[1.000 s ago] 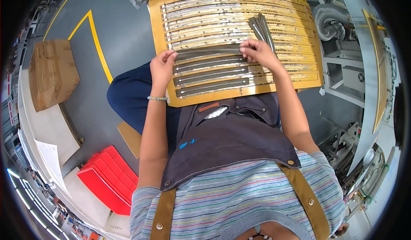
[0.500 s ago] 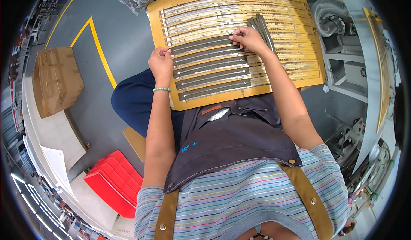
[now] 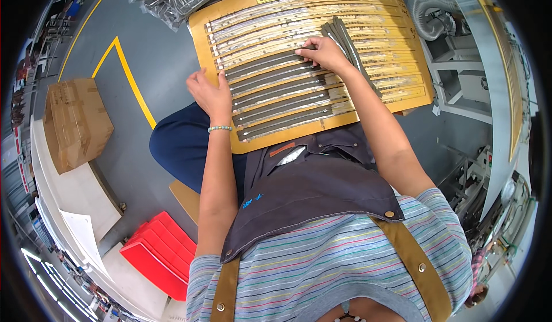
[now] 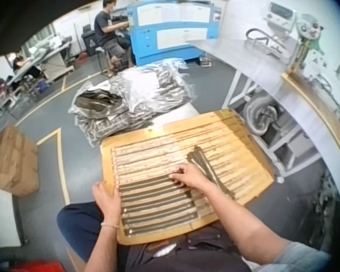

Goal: Sorts and installs small metal strips onto a yellow patterned template board.

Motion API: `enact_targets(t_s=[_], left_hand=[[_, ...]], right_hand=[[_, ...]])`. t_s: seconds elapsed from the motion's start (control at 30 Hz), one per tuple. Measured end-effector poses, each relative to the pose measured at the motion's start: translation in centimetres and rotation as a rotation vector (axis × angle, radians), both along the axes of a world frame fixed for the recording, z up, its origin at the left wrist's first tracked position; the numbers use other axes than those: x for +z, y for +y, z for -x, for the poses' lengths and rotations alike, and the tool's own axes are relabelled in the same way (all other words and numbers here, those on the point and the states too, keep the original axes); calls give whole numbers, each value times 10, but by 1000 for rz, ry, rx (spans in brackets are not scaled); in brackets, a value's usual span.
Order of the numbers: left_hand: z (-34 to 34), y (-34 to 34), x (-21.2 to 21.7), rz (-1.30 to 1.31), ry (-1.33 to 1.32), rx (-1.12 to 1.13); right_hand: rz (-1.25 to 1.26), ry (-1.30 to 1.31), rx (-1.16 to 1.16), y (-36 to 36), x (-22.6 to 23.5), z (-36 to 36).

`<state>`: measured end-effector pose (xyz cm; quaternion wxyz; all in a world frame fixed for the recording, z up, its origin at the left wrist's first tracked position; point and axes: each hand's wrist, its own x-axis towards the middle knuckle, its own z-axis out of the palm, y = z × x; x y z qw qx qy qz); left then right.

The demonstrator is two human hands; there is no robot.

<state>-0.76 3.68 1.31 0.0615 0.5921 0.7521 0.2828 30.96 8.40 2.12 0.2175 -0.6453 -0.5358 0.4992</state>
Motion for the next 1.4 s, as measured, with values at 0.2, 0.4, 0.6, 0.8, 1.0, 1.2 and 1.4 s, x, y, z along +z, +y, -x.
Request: enact_targets(t_s=[0.2, 0.4, 0.6, 0.8, 1.0, 1.2, 1.4], left_hand=[[0, 1, -21, 109, 32, 31], [0, 10, -22, 256, -52, 16], [1, 7, -25, 231, -48, 2], [1, 8, -28, 204, -38, -12], [3, 7, -30, 186, -42, -23], [1, 8, -27, 199, -50, -23], [-19, -6, -14, -147, 137, 17]], right_hand=[[-52, -17, -4, -3, -1, 2], [-317, -219, -101, -11, -13, 8], [-345, -363, -38, -14, -3, 15], [-353, -368, -33, -13, -4, 15], [-343, -391, -33, -15, -2, 18], [-470, -430, -60, -19, -12, 22], [-439, -613, -1, -23, -2, 26]])
